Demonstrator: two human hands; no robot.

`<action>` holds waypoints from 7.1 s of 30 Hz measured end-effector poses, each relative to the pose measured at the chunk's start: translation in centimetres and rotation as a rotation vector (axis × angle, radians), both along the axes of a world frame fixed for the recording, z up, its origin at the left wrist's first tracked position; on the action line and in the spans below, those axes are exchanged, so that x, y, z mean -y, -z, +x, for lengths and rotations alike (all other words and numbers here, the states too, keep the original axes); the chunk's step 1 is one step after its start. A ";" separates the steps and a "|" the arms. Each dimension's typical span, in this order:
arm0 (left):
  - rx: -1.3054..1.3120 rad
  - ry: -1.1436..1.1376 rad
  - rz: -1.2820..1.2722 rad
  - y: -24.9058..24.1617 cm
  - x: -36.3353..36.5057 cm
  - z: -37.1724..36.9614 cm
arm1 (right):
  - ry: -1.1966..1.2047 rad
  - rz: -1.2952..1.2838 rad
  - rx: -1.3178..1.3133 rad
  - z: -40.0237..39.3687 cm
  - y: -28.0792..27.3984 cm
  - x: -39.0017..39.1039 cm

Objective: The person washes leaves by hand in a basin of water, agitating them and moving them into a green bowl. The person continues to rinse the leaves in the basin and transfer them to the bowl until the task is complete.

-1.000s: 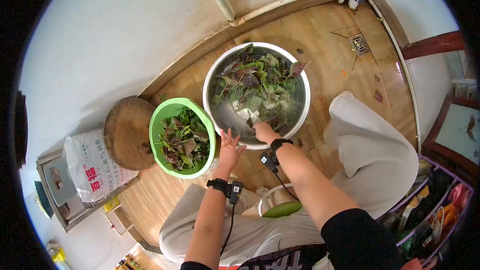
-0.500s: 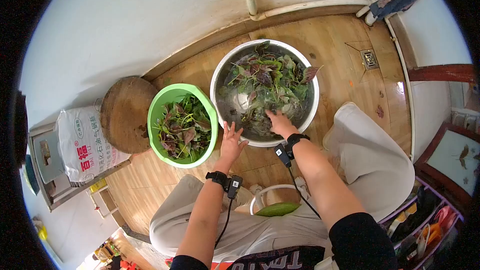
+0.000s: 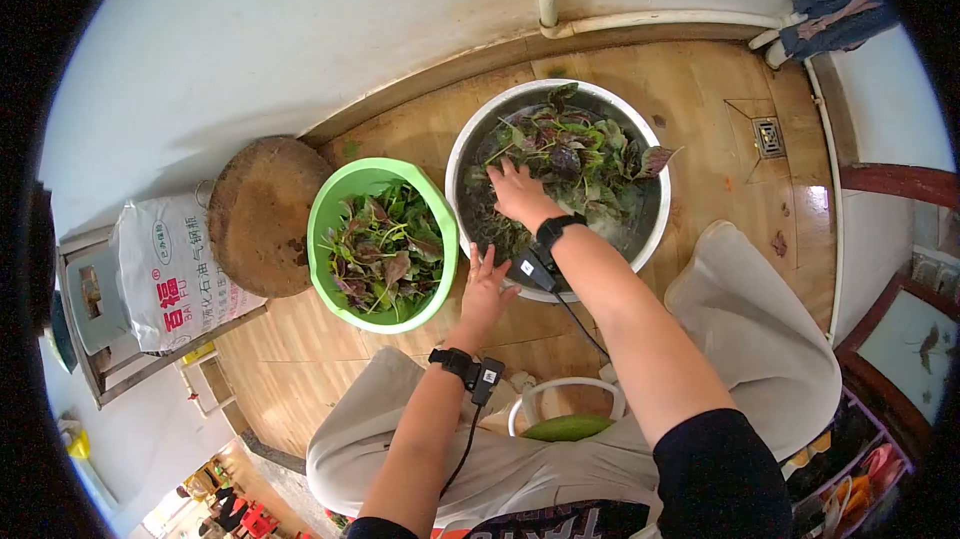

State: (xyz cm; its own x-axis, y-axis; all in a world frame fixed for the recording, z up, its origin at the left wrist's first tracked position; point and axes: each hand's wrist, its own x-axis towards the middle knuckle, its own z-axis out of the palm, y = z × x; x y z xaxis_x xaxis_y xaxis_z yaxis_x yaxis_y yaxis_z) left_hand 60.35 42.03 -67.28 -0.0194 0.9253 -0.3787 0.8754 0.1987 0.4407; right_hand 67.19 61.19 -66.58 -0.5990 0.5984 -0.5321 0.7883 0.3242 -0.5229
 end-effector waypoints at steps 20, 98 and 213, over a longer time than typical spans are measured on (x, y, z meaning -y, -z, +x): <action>-0.010 -0.008 0.048 -0.5 -0.3 0.0 | -0.144 -0.161 0.223 9.2 4.1 7.7; -0.233 0.219 -0.526 3.0 -8.3 6.5 | -0.238 0.350 0.395 17.8 3.5 -1.2; 0.157 -1.000 0.249 -10.4 1.4 -20.0 | 0.707 -0.534 -0.642 17.7 -15.1 9.0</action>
State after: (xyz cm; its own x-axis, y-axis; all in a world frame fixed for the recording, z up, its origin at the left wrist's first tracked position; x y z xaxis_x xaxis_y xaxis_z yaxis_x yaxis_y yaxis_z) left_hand 40.36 40.60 -56.87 -0.7871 0.5667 -0.2434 0.2912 0.6893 0.6634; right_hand 84.87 52.21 -51.52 -0.4696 0.7015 -0.5362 0.2370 -0.4848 -0.8419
